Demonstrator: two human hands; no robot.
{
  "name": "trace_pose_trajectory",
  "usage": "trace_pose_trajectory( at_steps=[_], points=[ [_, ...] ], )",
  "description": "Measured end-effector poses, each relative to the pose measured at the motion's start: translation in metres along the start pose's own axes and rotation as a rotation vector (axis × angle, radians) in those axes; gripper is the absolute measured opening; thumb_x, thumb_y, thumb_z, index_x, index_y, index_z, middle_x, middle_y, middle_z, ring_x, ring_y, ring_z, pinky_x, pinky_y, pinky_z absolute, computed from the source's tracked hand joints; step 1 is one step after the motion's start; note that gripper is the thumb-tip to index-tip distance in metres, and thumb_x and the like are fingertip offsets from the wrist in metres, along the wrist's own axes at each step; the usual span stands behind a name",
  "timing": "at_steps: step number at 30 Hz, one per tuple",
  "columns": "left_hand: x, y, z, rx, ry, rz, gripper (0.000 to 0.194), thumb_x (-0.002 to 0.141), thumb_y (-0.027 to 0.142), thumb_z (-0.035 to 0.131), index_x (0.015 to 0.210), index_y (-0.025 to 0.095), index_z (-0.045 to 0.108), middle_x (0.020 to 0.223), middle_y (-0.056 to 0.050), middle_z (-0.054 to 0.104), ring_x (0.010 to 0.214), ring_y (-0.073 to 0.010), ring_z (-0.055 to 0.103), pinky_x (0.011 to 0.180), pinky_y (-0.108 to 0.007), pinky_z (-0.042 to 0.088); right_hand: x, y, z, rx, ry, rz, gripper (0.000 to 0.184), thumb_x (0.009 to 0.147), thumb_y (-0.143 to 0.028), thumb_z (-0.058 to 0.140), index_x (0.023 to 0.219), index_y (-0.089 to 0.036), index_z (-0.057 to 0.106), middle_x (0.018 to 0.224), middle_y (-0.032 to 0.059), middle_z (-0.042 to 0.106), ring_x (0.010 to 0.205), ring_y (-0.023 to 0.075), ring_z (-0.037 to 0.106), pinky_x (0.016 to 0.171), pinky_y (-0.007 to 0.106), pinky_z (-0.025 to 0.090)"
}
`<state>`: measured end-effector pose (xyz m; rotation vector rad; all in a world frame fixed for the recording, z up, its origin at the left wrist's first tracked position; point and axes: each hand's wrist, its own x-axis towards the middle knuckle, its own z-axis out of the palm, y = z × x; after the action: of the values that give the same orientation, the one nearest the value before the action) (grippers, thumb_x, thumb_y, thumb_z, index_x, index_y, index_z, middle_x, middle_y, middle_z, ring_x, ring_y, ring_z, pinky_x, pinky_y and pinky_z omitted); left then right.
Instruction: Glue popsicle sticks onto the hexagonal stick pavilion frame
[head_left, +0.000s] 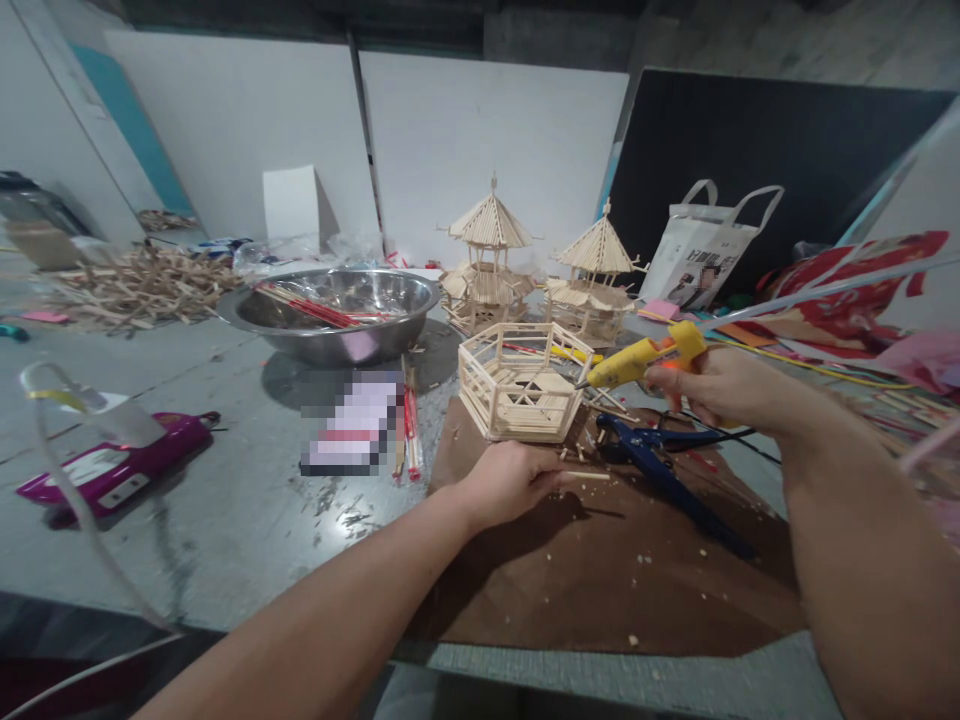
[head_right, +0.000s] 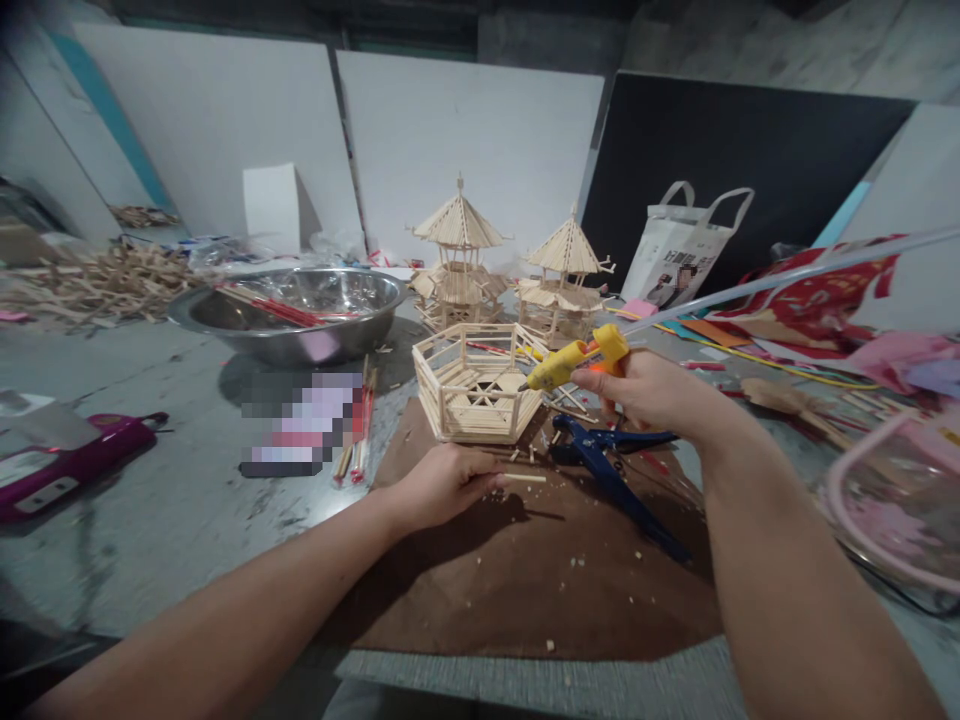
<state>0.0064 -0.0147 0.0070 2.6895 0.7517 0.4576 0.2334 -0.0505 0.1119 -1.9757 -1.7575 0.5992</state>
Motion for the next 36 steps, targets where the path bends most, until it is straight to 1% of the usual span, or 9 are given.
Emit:
trace_pose_trajectory(
  at_steps=[2,5,12,17,22,27,31,34,36],
  points=[
    [0.0,0.0,0.0,0.002,0.0,0.002,0.028,0.084,0.033,0.038,0.082,0.019,0.062,0.078,-0.003,0.064,0.071,-0.013,0.058,0.061,-0.022,0.04,-0.001,-0.002,-0.001,-0.004,-0.002,-0.001,0.04,0.07,-0.055,0.047,0.057,-0.017,0.051,0.03,-0.0057,0.037,0.03,0.0071,0.036,0.034,0.02,0.029],
    [0.0,0.001,-0.001,0.004,0.0,0.0,0.028,0.084,0.034,0.039,0.079,0.018,0.062,0.075,-0.003,0.064,0.067,-0.0122,0.057,0.059,-0.021,0.039,-0.002,-0.005,-0.001,-0.018,-0.016,0.004,0.04,0.072,-0.052,0.047,0.054,-0.017,0.051,0.03,-0.0052,0.038,0.03,0.0064,0.036,0.034,0.019,0.03],
    [0.0,0.001,-0.001,0.025,-0.001,0.0,0.028,0.084,0.033,0.038,0.079,0.019,0.062,0.074,-0.002,0.064,0.067,-0.0122,0.057,0.058,-0.021,0.039,0.006,0.006,0.002,-0.023,-0.024,0.01,0.046,0.068,-0.06,0.046,0.052,-0.017,0.047,0.036,-0.0031,0.043,0.031,0.0056,0.036,0.033,0.019,0.027],
    [0.0,0.001,0.0,0.043,0.004,-0.008,0.028,0.084,0.034,0.038,0.079,0.019,0.062,0.073,-0.002,0.063,0.067,-0.0125,0.057,0.058,-0.021,0.039,0.006,0.008,0.001,-0.034,-0.008,-0.011,0.043,0.069,-0.059,0.047,0.052,-0.019,0.046,0.039,-0.0024,0.045,0.033,0.007,0.037,0.035,0.021,0.028],
    [0.0,0.002,-0.002,0.044,-0.005,-0.007,0.029,0.084,0.034,0.038,0.08,0.019,0.062,0.076,-0.003,0.064,0.068,-0.0129,0.057,0.059,-0.022,0.039,0.003,0.002,0.0,-0.086,0.0,-0.038,0.041,0.07,-0.058,0.045,0.054,-0.02,0.045,0.038,-0.0031,0.042,0.036,0.0095,0.037,0.038,0.024,0.029],
    [0.0,0.003,-0.003,0.046,-0.011,-0.004,0.029,0.085,0.034,0.037,0.081,0.019,0.062,0.078,-0.003,0.065,0.069,-0.0128,0.057,0.059,-0.021,0.039,0.001,-0.001,0.0,-0.124,0.004,-0.006,0.044,0.069,-0.061,0.042,0.057,-0.019,0.046,0.036,-0.0043,0.038,0.036,0.0101,0.036,0.039,0.024,0.028],
    [-0.001,0.002,-0.003,0.033,-0.006,-0.005,0.03,0.085,0.034,0.037,0.084,0.019,0.062,0.082,-0.004,0.065,0.075,-0.0136,0.058,0.063,-0.022,0.04,0.001,0.0,-0.001,-0.152,-0.008,-0.042,0.045,0.07,-0.062,0.04,0.055,-0.02,0.044,0.036,-0.0037,0.038,0.036,0.0098,0.035,0.038,0.024,0.026],
    [0.0,0.002,-0.003,0.021,-0.005,-0.005,0.029,0.085,0.035,0.037,0.084,0.019,0.062,0.082,-0.004,0.065,0.075,-0.0139,0.058,0.064,-0.022,0.041,0.001,-0.002,-0.001,-0.14,-0.004,-0.038,0.044,0.071,-0.06,0.041,0.055,-0.02,0.043,0.036,-0.004,0.037,0.036,0.0091,0.035,0.038,0.024,0.026],
    [0.0,0.002,-0.003,0.017,-0.004,-0.001,0.029,0.084,0.034,0.038,0.082,0.018,0.062,0.081,-0.004,0.065,0.074,-0.0138,0.058,0.063,-0.022,0.041,0.0,-0.003,0.0,-0.099,-0.005,-0.019,0.041,0.072,-0.057,0.043,0.056,-0.019,0.044,0.037,-0.0041,0.039,0.036,0.0085,0.036,0.038,0.023,0.027]
  ],
)
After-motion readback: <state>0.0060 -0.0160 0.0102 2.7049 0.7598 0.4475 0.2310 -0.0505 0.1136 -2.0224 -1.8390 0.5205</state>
